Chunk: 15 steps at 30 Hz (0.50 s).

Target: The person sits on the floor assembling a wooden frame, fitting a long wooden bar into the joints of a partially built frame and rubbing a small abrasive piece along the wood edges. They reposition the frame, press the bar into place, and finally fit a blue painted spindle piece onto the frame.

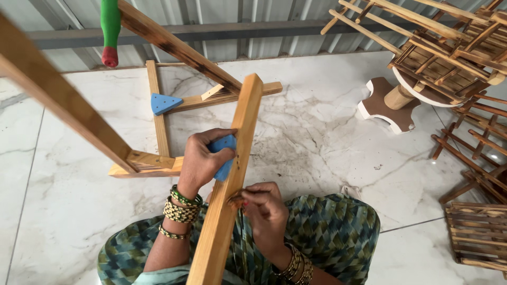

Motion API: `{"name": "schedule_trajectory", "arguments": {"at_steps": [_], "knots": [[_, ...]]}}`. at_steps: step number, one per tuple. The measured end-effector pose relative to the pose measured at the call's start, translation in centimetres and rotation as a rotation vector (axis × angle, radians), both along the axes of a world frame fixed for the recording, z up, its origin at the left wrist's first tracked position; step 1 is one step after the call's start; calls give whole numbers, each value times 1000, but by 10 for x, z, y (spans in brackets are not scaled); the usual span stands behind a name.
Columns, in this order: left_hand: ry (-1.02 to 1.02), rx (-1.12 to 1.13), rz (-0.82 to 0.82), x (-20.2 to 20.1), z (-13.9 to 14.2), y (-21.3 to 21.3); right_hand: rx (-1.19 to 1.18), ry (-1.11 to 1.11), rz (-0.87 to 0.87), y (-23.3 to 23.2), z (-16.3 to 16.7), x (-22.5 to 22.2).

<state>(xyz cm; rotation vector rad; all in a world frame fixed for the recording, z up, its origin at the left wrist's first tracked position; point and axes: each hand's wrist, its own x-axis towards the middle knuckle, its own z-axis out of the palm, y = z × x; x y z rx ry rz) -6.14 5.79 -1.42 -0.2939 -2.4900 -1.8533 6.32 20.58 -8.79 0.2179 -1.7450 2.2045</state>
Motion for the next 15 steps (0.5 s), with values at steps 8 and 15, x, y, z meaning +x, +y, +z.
{"name": "schedule_trajectory", "arguments": {"at_steps": [8, 15], "knots": [[78, -50, -176, 18, -13, 5, 464, 78, -300, 36, -18, -97], [78, -86, -24, 24, -6, 6, 384, 93, -291, 54, -15, -166]]}}
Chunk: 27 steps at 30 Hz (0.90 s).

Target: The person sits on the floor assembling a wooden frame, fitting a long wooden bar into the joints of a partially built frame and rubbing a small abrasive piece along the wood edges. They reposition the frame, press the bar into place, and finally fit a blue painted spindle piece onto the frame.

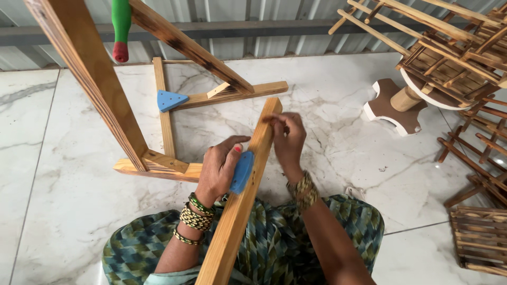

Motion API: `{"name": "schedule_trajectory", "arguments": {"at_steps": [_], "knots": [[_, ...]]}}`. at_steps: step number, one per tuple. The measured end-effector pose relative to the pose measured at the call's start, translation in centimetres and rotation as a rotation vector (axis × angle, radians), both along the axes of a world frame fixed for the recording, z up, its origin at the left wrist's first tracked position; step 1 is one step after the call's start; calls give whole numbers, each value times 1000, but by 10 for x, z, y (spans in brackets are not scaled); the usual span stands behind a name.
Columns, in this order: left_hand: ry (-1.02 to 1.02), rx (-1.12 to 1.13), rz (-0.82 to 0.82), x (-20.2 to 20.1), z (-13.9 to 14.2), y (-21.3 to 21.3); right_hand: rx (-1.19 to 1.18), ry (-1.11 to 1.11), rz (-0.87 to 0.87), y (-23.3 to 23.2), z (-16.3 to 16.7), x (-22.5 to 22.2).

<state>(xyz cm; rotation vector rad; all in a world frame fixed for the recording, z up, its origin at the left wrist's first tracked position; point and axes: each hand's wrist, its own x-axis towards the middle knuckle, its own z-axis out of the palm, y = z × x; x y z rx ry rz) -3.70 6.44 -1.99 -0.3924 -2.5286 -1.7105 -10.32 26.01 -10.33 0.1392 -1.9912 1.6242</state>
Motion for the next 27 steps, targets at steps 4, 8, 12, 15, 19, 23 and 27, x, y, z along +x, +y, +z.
{"name": "schedule_trajectory", "arguments": {"at_steps": [4, 8, 12, 15, 19, 23, 27], "knots": [[77, 98, 108, -15, -4, 4, 11, 58, 102, -35, 1, 77], [86, 164, 198, -34, -12, 5, -81, 96, 301, -67, 15, 190], [84, 179, 210, -39, -17, 3, -4, 200, 396, -71, 10, 234], [98, 151, 207, -32, -19, 2, 265, 304, 202, -58, -8, 187], [85, 168, 177, -20, -21, -1, 99, 107, 1, -41, -11, 77], [86, 190, 197, -17, -20, 0, 121, 7, 28, -24, 24, 0], [103, 199, 230, -21, -20, 2, 226, 49, 182, -26, 45, 11]]}}
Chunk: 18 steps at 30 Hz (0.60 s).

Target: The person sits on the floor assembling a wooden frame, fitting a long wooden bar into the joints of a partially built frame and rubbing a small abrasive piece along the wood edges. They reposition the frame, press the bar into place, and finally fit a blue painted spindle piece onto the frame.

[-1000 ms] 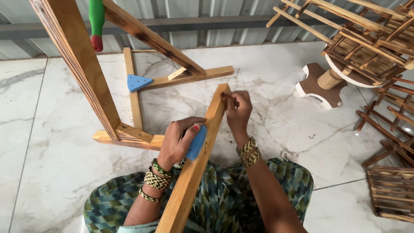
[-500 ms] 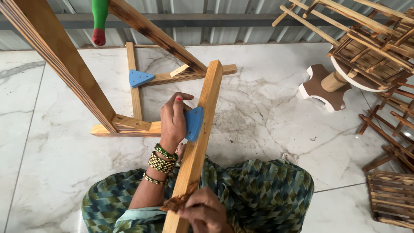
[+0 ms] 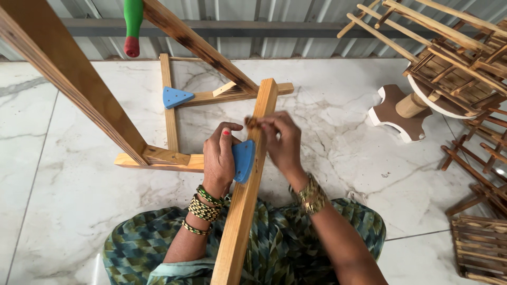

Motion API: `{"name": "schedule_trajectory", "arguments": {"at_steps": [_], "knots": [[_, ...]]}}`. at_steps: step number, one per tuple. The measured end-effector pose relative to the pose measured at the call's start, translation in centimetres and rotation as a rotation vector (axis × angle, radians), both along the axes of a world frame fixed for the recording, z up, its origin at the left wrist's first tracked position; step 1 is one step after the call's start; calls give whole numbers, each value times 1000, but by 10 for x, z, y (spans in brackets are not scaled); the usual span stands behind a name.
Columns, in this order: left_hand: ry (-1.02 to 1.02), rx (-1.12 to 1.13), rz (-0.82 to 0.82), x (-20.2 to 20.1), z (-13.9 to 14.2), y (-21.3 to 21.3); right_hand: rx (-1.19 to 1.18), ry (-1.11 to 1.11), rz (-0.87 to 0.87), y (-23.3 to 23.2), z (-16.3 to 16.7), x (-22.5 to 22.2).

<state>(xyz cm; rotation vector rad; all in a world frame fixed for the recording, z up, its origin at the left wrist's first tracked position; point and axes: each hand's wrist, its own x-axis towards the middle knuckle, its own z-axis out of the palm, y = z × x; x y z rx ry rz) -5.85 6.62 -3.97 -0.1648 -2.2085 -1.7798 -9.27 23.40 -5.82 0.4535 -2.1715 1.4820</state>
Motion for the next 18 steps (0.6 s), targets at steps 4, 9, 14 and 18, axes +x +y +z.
{"name": "schedule_trajectory", "arguments": {"at_steps": [4, 9, 14, 18], "knots": [[89, -32, 47, -1, -3, -1, -91, -117, 111, -16, 0, 58], [15, -6, 6, -3, -6, 0, -89, 27, 134, -31, 0, 116], [-28, -36, -36, 2, -6, 4, -86, -19, -27, -21, -2, 60], [-7, 2, -41, 5, -7, 4, -20, 57, -84, -18, -12, 44]]}}
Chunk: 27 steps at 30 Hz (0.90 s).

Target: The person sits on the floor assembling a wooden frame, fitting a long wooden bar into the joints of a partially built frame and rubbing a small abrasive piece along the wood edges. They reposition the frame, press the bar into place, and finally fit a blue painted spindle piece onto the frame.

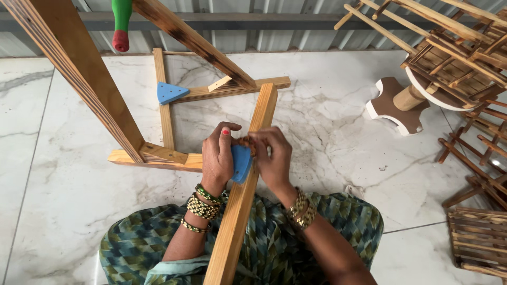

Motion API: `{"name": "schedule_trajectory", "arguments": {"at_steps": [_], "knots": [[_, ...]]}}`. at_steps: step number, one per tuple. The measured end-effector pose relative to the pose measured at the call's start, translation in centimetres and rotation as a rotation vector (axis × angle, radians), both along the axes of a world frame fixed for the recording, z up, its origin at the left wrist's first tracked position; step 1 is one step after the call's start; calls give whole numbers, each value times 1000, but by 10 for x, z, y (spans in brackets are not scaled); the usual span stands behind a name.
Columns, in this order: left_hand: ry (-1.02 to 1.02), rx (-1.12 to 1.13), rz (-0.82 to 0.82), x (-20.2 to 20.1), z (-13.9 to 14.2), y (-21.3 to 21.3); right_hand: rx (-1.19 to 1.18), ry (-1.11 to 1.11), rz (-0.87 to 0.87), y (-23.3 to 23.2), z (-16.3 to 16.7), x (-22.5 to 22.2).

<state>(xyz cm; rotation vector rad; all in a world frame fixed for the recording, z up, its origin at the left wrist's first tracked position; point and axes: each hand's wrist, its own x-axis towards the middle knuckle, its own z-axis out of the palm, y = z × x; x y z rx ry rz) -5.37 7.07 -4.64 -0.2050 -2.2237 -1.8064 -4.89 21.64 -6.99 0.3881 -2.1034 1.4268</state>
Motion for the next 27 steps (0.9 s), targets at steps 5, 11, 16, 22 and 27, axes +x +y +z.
{"name": "schedule_trajectory", "arguments": {"at_steps": [5, 11, 16, 22, 27], "knots": [[-56, -31, 0, -5, -1, -7, 11, 26, 113, -13, -2, 71], [-37, -41, 1, -3, -1, -3, 43, 113, 102, -7, -3, 44], [-29, -60, 17, 0, -2, -5, -64, -54, -25, 4, -11, -1], [-87, -68, 16, -11, -6, -8, -30, 27, 124, -19, -9, 85], [-115, -114, -31, -8, -11, -4, 87, 198, -2, -10, -9, 52]]}}
